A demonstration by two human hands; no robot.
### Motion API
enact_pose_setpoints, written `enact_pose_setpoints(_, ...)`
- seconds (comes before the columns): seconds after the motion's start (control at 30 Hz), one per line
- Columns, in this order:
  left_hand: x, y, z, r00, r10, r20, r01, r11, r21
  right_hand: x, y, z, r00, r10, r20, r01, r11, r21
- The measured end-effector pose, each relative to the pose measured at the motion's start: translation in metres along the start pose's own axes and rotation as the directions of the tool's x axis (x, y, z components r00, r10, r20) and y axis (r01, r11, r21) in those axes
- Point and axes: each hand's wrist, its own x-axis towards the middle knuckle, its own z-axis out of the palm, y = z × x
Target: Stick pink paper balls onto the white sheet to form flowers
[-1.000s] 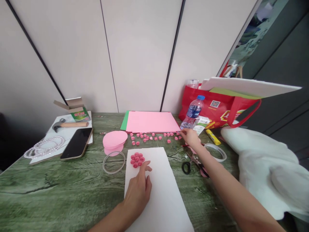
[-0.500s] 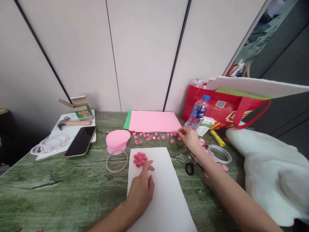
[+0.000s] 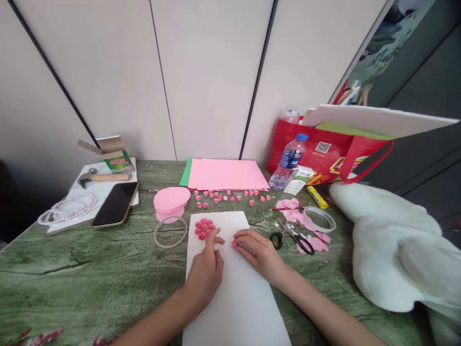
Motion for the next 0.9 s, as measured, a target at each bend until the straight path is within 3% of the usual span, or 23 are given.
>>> enact_pose_setpoints(0.3, -0.001, 0.003, -0.002, 0.996, 0.015, 0.086, -0.025, 0.993, 0.115, 0.0, -0.001, 0.012, 0.998, -0.055, -0.027, 0.054, 0.997, -0.05)
enact_pose_setpoints(0.6, 0.0, 0.002, -0.001, 0.997, 0.049, 0.054, -0.054, 0.993, 0.1, 0.0, 0.0, 0.011, 0.998, -0.056, 0.014, 0.056, 0.995, -0.079)
enact_pose_setpoints(0.77, -0.001, 0.001, -0.001, 0.99, 0.143, 0.019, -0.144, 0.972, 0.189, 0.0, 0.0, 0.01, 0.99, -0.132, 0.04, 0.135, 0.984, -0.112)
enact_pose_setpoints(0.9, -0.002, 0.002, 0.0, 0.959, 0.283, 0.011, -0.272, 0.911, 0.31, -0.003, 0.001, 0.01, 0.992, -0.123, -0.001, 0.123, 0.99, -0.067)
